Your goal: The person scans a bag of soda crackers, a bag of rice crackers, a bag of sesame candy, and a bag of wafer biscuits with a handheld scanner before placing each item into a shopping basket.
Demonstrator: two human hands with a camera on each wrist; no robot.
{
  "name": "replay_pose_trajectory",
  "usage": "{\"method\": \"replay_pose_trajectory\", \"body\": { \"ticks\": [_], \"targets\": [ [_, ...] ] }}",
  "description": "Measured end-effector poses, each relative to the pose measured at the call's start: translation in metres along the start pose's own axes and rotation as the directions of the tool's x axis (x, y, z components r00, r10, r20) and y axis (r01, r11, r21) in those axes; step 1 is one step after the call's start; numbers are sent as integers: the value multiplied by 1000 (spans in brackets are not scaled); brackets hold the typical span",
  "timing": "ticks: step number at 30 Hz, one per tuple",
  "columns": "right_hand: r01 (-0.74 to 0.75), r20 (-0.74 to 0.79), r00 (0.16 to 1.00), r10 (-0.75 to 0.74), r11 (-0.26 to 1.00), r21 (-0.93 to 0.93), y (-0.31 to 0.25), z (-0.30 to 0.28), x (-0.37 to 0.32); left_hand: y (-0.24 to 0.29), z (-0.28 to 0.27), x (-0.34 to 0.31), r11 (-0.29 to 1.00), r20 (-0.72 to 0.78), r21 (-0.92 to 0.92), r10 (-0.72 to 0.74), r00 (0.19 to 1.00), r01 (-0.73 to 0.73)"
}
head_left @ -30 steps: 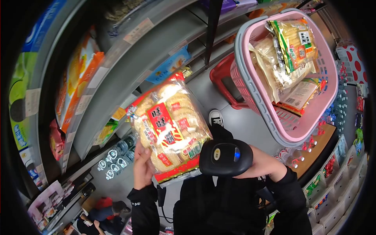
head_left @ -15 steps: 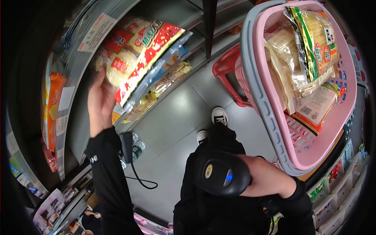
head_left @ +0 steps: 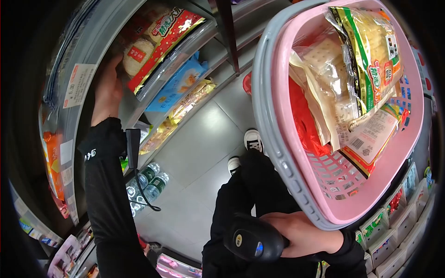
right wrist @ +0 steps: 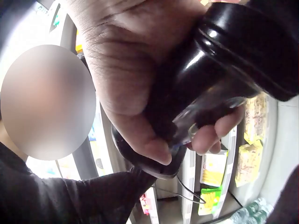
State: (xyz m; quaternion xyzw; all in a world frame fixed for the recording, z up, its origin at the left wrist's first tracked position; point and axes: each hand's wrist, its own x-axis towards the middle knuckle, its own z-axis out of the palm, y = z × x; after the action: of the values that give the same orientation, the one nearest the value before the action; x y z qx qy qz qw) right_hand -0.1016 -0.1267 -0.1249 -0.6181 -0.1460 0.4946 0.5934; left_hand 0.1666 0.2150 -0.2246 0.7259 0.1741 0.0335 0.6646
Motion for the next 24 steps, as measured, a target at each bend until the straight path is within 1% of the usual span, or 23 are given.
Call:
{"method": "replay_pose_trajectory", "body": {
  "ticks": [1,2,4,6,8,9,10,11,12,14,15,16,18,19,20,22,23,24],
  "targets": [
    [-16,26,1000,16,1000,7,0,-1,0,-6,0,1,998,14,-23,51,999,-51],
    [-17,26,1000,17,1000,10,-1,-1,1,-7,2,0,999,16,-22,49,999,-49],
    [-42,66,997,38,996,72,-5,-2,1,-6,7,2,997,-14,-13,82,997,-82],
    [-41,60,997,38,998,43,-5,-1,0,-12,11,7,994,-32,12,110,993,-110],
    [14,24,1000,-15,999,42,-4,1,-2,-12,16,9,990,-50,30,143,988,-141],
    [12,22,1000,-13,999,35,-3,3,-4,-10,19,7,988,-42,92,130,991,-126],
    [-23,47,999,22,1000,10,-3,5,-6,-8,21,6,982,-38,154,118,992,-111],
    [-56,71,996,57,998,-17,-2,7,-7,-5,18,8,946,49,303,105,993,-115],
    [-54,69,996,55,998,-25,-1,9,-8,-7,19,8,947,46,298,111,993,-120],
    [-40,102,994,44,998,-40,1,14,-9,-11,24,3,985,221,120,99,970,-128],
    [-38,101,994,43,998,-46,1,16,-10,3,38,-15,985,149,158,53,987,-76],
    [-38,98,994,43,998,-59,0,17,-11,2,39,-15,985,147,153,59,987,-81],
    [-36,94,995,43,996,-76,-1,19,-13,-2,40,-14,973,155,151,153,976,-176],
    [-47,99,993,56,995,-91,-2,20,-14,0,39,-16,954,155,208,186,970,-216],
    [-58,105,992,69,993,-105,-4,22,-15,-1,37,-20,954,154,207,188,970,-218],
    [-49,82,995,59,991,-126,-10,26,-19,-7,29,-28,849,21,482,235,972,-216],
    [-40,57,997,49,988,-151,-15,28,-21,-9,20,-35,760,92,596,256,962,-259],
    [-32,49,998,40,987,-158,-21,30,-24,-2,26,-57,818,95,500,272,957,-283]
  ]
}}
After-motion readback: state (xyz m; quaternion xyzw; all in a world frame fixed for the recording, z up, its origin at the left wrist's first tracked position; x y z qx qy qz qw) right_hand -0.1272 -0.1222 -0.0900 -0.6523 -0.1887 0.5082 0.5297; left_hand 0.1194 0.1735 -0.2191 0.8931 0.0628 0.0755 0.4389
